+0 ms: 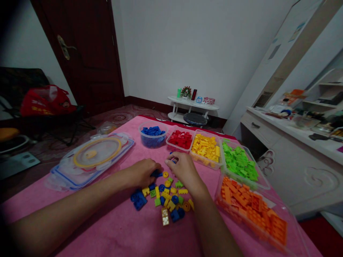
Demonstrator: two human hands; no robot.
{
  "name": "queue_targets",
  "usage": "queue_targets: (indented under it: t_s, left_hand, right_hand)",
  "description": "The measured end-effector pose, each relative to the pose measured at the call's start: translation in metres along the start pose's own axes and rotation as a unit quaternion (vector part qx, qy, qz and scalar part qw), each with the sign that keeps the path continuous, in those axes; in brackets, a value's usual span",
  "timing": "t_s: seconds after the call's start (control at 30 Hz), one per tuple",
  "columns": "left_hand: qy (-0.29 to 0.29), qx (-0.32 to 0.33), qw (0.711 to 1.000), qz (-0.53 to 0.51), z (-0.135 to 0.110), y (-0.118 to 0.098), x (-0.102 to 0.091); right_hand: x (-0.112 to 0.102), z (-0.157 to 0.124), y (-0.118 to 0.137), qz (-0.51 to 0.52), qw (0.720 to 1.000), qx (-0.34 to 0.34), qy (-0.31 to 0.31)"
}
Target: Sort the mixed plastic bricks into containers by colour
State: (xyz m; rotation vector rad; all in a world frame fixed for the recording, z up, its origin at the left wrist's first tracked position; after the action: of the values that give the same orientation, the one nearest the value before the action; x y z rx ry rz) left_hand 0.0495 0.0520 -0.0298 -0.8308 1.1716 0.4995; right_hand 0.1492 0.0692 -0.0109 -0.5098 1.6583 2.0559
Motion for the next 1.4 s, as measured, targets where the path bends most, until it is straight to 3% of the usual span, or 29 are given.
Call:
queue_targets:
  t_s: [0.1, 0.17, 0.23, 0.33, 0.43, 0.8, 0.93, 1.13, 1.27, 1.4]
  left_hand:
    - [-0.046, -0.04, 0.995, -0.074, 0.007, 0.012, 0.001]
    - [-0.1, -0.071, 0.98, -0.157, 0.014, 0.025, -0.004]
    - [-0.163, -0.086, 0.948, -0.259, 0.021, 0.035, -0.014]
    - [-0.248, -0.083, 0.899, -0.352, 0.023, 0.042, -0.034]
    - [-0.271, -0.06, 0.895, -0.349, 0.02, 0.034, -0.048]
    - [-0.197, 0.019, 0.952, -0.233, 0.013, -0.007, -0.051]
    - [-0.22, 0.034, 0.95, -0.219, 0.01, -0.012, -0.059]
    - [-0.269, 0.041, 0.93, -0.246, 0.005, -0.014, -0.071]
    - [-0.345, 0.001, 0.895, -0.282, -0.001, 0.006, -0.079]
    - [-0.367, -0.073, 0.873, -0.311, 0.001, 0.045, -0.052]
  right_hand:
    - [-0.004, 0.003, -0.003, 0.089, 0.995, 0.045, -0.029]
    - [-0.007, 0.003, -0.009, 0.187, 0.977, 0.092, -0.054]
    - [-0.009, 0.003, -0.017, 0.315, 0.934, 0.145, -0.082]
    - [0.002, -0.001, -0.028, 0.476, 0.845, 0.228, -0.089]
    - [0.025, -0.008, -0.028, 0.533, 0.796, 0.285, -0.033]
    - [0.061, -0.025, -0.003, 0.526, 0.793, 0.294, 0.091]
    - [0.064, -0.028, 0.0, 0.553, 0.765, 0.317, 0.09]
    - [0.067, -0.03, -0.009, 0.594, 0.716, 0.366, 0.037]
    - [0.069, -0.029, -0.01, 0.62, 0.694, 0.363, 0.047]
    - [0.059, -0.021, -0.011, 0.617, 0.713, 0.328, 0.056]
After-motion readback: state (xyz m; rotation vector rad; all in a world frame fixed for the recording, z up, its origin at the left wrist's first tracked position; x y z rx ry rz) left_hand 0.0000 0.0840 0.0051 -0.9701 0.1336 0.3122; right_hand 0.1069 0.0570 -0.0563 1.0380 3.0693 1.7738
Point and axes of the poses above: each hand's wrist, its own z-axis towards the middle knuckle, its own x-axis out of the palm, y = z × x, the point moved 10 cm from there along z, towards the middle knuckle, and after that the axes turned 11 degrees about -y, right-handed, at the moved point
